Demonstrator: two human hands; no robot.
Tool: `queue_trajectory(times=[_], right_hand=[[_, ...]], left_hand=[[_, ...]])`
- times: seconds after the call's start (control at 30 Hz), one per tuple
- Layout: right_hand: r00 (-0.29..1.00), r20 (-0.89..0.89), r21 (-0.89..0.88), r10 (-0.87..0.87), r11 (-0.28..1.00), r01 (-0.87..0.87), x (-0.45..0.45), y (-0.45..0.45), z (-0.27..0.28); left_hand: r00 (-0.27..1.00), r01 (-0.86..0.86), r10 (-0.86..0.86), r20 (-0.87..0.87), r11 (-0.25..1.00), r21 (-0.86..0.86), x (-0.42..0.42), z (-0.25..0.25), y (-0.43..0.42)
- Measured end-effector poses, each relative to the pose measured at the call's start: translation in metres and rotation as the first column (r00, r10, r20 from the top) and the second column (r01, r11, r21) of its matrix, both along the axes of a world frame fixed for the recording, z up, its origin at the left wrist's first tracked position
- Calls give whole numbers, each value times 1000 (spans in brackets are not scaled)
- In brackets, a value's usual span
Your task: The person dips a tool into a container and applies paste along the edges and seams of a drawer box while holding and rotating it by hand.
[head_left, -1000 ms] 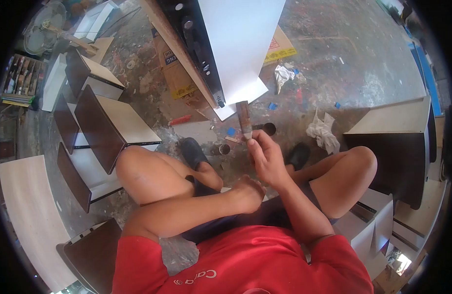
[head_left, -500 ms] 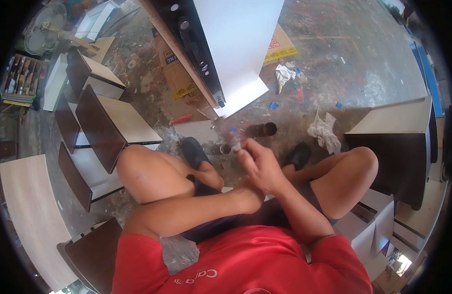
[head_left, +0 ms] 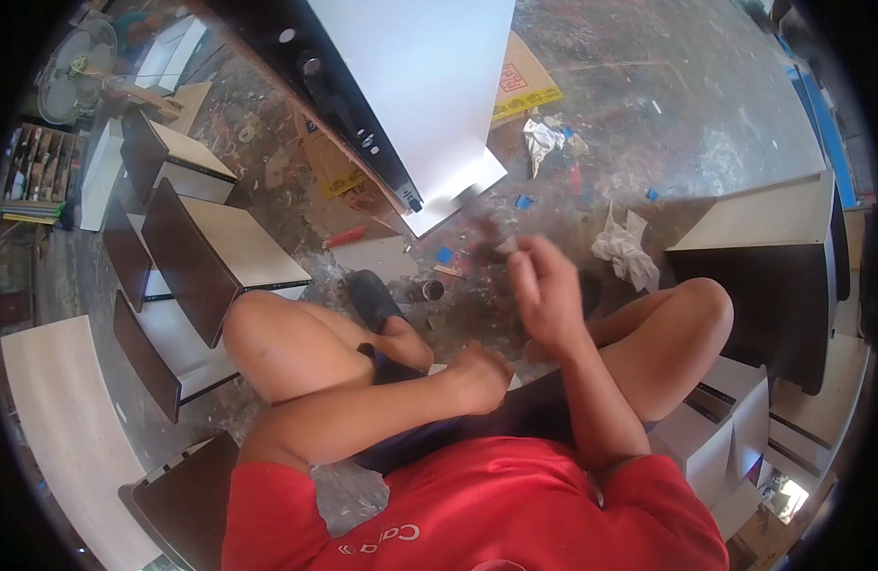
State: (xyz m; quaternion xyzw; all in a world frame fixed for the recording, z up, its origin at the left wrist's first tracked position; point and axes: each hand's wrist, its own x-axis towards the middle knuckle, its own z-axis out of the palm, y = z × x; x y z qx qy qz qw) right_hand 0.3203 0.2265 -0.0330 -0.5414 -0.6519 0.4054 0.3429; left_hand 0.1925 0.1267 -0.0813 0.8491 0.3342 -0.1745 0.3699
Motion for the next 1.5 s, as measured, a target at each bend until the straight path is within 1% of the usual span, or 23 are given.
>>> queue_trajectory(times=[0.1, 0.13, 0.2, 0.23, 0.27, 0.33, 0.37, 0.4, 0.5, 0.6, 0.67, 0.7, 0.77, 0.8, 0.9, 1.03, 1.07, 1.17, 1.2, 1.3, 1.33, 1.43, 1.5], right_hand=[[990, 71, 145, 118, 981, -128, -10, -3, -10], [996, 44, 134, 79, 987, -84, -7, 1, -14], [999, 10, 17, -32, 999, 32, 5, 12, -13], [996, -2, -39, -88, 995, 87, 12, 18, -12], [991, -15, -59, -136, 989, 135, 17, 22, -16], [990, -68, -24, -120, 993, 118, 17, 21, -17], [989, -94, -9, -111, 994, 110, 14, 19, -8], [996, -56, -103, -67, 993, 61, 9, 9, 6], [991, 96, 76, 93, 992, -101, -1, 0, 3], [995, 60, -11, -76, 997, 76, 16, 17, -9], [984, 39, -91, -175, 980, 178, 24, 30, 8], [984, 31, -85, -174, 981, 176, 25, 32, 10], [985, 11, -76, -172, 982, 173, 27, 28, 12], [992, 7, -2, -125, 992, 125, 23, 21, 7], [996, 85, 72, 2, 997, -8, 15, 15, 8], [976, 103, -93, -191, 975, 201, 28, 33, 13], [973, 116, -35, -200, 978, 205, 32, 35, 10], [980, -57, -21, -189, 982, 189, 30, 28, -5], [978, -132, -55, -160, 986, 154, 25, 24, -11], [965, -244, -131, -98, 989, 68, 20, 18, -19], [970, -232, -168, -77, 985, 38, 18, 18, -12], [953, -297, -126, -51, 992, 14, 10, 17, -28], [975, -224, -175, 6, 983, -46, 2, 8, -26]], left_hand=[[1000, 7, -7, -9, 1000, -3, 2, -1, -1], [1000, -4, 4, -10, 1000, -17, 3, -3, -1], [1000, -28, 27, -11, 999, -43, 3, -4, 0], [1000, -29, 29, 0, 999, -30, 3, -4, -1], [999, -32, 33, 10, 999, -13, 2, -3, -2], [999, -29, 29, 17, 1000, 0, 0, -1, 1], [1000, -20, 20, 16, 1000, -6, -1, 2, 3], [1000, -10, 10, 15, 1000, -14, -1, 4, 4], [1000, -2, 1, 31, 999, 35, -1, 0, 2], [999, -20, 20, 26, 1000, -9, 1, 4, 4], [999, -22, 21, 49, 1000, 21, -1, -1, -1], [998, -23, 21, 60, 999, 38, -2, -2, -1], [999, -19, 18, 30, 1000, 16, -1, 2, 3], [1000, -17, 17, 14, 1000, 3, -1, 3, 5], [1000, 1, -1, 3, 1000, -23, 1, 6, 7], [1000, -22, 22, 21, 1000, -13, 0, 7, 3], [1000, -20, 20, 18, 1000, -9, 0, 7, 3], [1000, -24, 24, 14, 1000, -19, -1, 5, 5], [1000, -28, 28, 12, 999, -29, -1, 4, 5], [1000, -26, 26, 14, 1000, -10, -1, 9, 4], [1000, -27, 28, 12, 1000, -10, -1, 8, 3], [999, -31, 31, 16, 1000, -1, 0, 2, 1], [999, -36, 36, 27, 999, 6, -1, 0, -1]])
